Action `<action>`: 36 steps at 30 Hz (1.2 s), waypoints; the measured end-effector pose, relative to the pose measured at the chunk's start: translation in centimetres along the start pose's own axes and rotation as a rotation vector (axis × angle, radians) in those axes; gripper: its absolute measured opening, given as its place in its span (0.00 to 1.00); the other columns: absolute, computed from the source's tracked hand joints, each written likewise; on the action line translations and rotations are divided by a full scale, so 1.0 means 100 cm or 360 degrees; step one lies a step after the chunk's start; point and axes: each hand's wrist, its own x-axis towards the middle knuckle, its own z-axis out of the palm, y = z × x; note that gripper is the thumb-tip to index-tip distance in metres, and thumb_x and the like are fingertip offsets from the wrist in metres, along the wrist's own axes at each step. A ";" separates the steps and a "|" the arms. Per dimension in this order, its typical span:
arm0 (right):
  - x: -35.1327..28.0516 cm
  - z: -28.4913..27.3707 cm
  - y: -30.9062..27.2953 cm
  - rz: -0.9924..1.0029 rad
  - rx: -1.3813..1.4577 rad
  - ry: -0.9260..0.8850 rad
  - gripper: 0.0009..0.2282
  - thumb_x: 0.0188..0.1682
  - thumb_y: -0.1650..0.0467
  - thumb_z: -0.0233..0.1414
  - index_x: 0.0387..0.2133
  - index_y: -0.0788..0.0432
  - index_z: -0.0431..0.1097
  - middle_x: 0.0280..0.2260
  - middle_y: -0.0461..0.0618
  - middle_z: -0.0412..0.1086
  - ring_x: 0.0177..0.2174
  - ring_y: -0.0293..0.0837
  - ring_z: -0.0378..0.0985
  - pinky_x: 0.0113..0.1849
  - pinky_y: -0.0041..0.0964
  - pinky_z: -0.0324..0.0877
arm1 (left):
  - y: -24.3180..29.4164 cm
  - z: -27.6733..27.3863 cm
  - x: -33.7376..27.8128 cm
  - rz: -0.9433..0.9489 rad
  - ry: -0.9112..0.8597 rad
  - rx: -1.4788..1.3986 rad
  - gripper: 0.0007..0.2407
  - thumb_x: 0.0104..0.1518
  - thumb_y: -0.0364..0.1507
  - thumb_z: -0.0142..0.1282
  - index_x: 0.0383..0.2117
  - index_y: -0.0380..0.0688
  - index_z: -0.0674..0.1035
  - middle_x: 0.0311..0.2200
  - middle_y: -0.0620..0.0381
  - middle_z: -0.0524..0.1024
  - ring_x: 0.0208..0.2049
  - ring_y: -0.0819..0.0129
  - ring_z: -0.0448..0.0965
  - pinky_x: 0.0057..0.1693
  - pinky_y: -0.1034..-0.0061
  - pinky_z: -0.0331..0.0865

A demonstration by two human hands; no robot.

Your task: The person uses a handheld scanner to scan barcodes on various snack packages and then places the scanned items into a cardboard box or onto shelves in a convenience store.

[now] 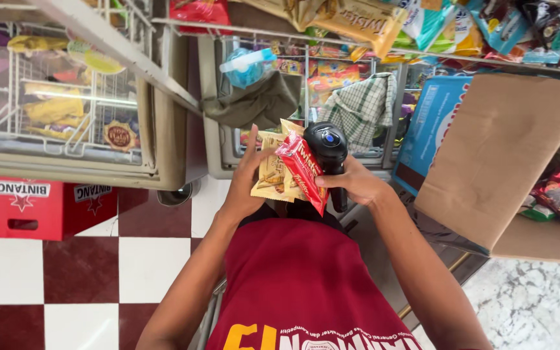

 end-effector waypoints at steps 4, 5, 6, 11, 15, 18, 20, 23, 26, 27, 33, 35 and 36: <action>0.001 0.008 0.012 -0.0047 0.0047 -0.0083 0.33 0.34 0.77 0.68 0.57 0.60 0.66 0.53 0.49 0.72 0.54 0.42 0.72 0.57 0.41 0.64 | -0.015 0.002 -0.026 -0.0130 0.0071 -0.0524 0.28 0.59 0.23 0.60 0.68 0.41 0.64 0.74 0.40 0.48 0.72 0.49 0.55 0.73 0.60 0.56; 0.003 0.010 0.014 -0.0075 0.0041 -0.0115 0.33 0.34 0.77 0.68 0.58 0.61 0.67 0.54 0.49 0.72 0.54 0.43 0.71 0.57 0.41 0.63 | -0.017 -0.001 -0.030 -0.0460 0.0092 -0.1177 0.30 0.60 0.24 0.59 0.70 0.43 0.61 0.72 0.38 0.52 0.69 0.49 0.61 0.70 0.59 0.61; 0.004 0.012 0.015 -0.0079 0.0036 -0.0120 0.33 0.34 0.77 0.68 0.58 0.61 0.67 0.54 0.49 0.72 0.54 0.43 0.71 0.57 0.41 0.63 | -0.017 -0.004 -0.032 -0.0791 0.0104 -0.1831 0.32 0.60 0.24 0.59 0.72 0.44 0.59 0.70 0.36 0.56 0.65 0.50 0.66 0.66 0.58 0.66; -0.002 0.026 0.024 -0.0112 -0.0017 -0.0174 0.33 0.34 0.76 0.68 0.57 0.60 0.66 0.52 0.47 0.71 0.53 0.40 0.71 0.57 0.38 0.63 | -0.015 -0.002 -0.039 -0.1038 0.0137 -0.2126 0.33 0.61 0.29 0.56 0.71 0.55 0.50 0.64 0.43 0.63 0.60 0.49 0.70 0.60 0.53 0.68; 0.002 0.044 0.031 -0.0082 -0.0177 -0.0183 0.29 0.34 0.74 0.68 0.54 0.62 0.70 0.50 0.47 0.74 0.50 0.39 0.73 0.55 0.37 0.65 | -0.047 0.013 -0.052 -0.1262 0.0114 -0.1866 0.36 0.60 0.26 0.53 0.74 0.56 0.47 0.63 0.50 0.65 0.61 0.57 0.71 0.62 0.58 0.68; 0.007 0.056 0.034 -0.0074 -0.0223 -0.0145 0.27 0.36 0.72 0.69 0.51 0.65 0.72 0.46 0.50 0.75 0.46 0.41 0.75 0.52 0.39 0.69 | -0.071 0.012 -0.066 -0.1195 0.0162 -0.1965 0.36 0.58 0.23 0.53 0.73 0.54 0.49 0.62 0.46 0.67 0.60 0.55 0.72 0.64 0.58 0.69; 0.011 0.066 0.037 -0.0115 -0.0166 -0.0113 0.27 0.36 0.71 0.69 0.51 0.65 0.70 0.46 0.49 0.75 0.46 0.38 0.75 0.52 0.38 0.70 | -0.079 0.013 -0.073 -0.1198 0.0171 -0.1999 0.34 0.58 0.23 0.53 0.72 0.53 0.50 0.61 0.46 0.67 0.59 0.55 0.73 0.62 0.57 0.70; 0.014 0.075 0.040 -0.0188 -0.0262 -0.0037 0.26 0.37 0.71 0.69 0.50 0.66 0.71 0.46 0.49 0.75 0.47 0.38 0.75 0.52 0.36 0.69 | -0.081 0.012 -0.076 -0.1192 0.0259 -0.1991 0.33 0.58 0.23 0.52 0.72 0.52 0.52 0.59 0.46 0.68 0.57 0.54 0.73 0.61 0.57 0.70; 0.019 0.073 0.047 -0.0265 -0.0352 0.0096 0.26 0.37 0.71 0.68 0.50 0.63 0.70 0.47 0.47 0.75 0.47 0.37 0.75 0.52 0.35 0.68 | -0.072 0.009 -0.070 -0.1148 0.0367 -0.1915 0.34 0.56 0.22 0.52 0.71 0.56 0.53 0.59 0.49 0.68 0.57 0.56 0.73 0.61 0.58 0.70; 0.021 0.070 0.051 -0.0267 -0.0355 0.0094 0.26 0.37 0.71 0.68 0.50 0.63 0.70 0.47 0.47 0.75 0.47 0.37 0.75 0.52 0.35 0.68 | -0.068 0.007 -0.067 -0.1110 0.0407 -0.1874 0.34 0.55 0.23 0.52 0.70 0.60 0.52 0.58 0.52 0.68 0.58 0.58 0.72 0.60 0.58 0.70; 0.052 0.027 0.084 -0.0290 0.0004 0.0313 0.19 0.42 0.74 0.67 0.45 0.68 0.72 0.42 0.53 0.75 0.42 0.43 0.76 0.48 0.39 0.72 | -0.065 -0.004 -0.063 -0.1053 0.0399 -0.1849 0.33 0.55 0.23 0.53 0.69 0.57 0.55 0.59 0.51 0.68 0.58 0.58 0.72 0.61 0.58 0.70; 0.073 0.010 0.078 -0.0357 0.0239 0.0791 0.18 0.41 0.77 0.66 0.42 0.61 0.66 0.39 0.53 0.73 0.39 0.46 0.78 0.43 0.41 0.75 | -0.068 -0.007 -0.066 -0.1059 0.0395 -0.1833 0.32 0.55 0.23 0.54 0.69 0.56 0.56 0.59 0.50 0.68 0.58 0.57 0.72 0.61 0.58 0.70; 0.081 0.002 0.073 -0.0358 0.0240 0.0789 0.18 0.41 0.77 0.66 0.42 0.61 0.66 0.39 0.53 0.73 0.39 0.46 0.78 0.43 0.41 0.75 | -0.069 -0.007 -0.068 -0.1067 0.0387 -0.1818 0.32 0.55 0.23 0.54 0.69 0.55 0.56 0.59 0.50 0.68 0.59 0.56 0.73 0.62 0.58 0.70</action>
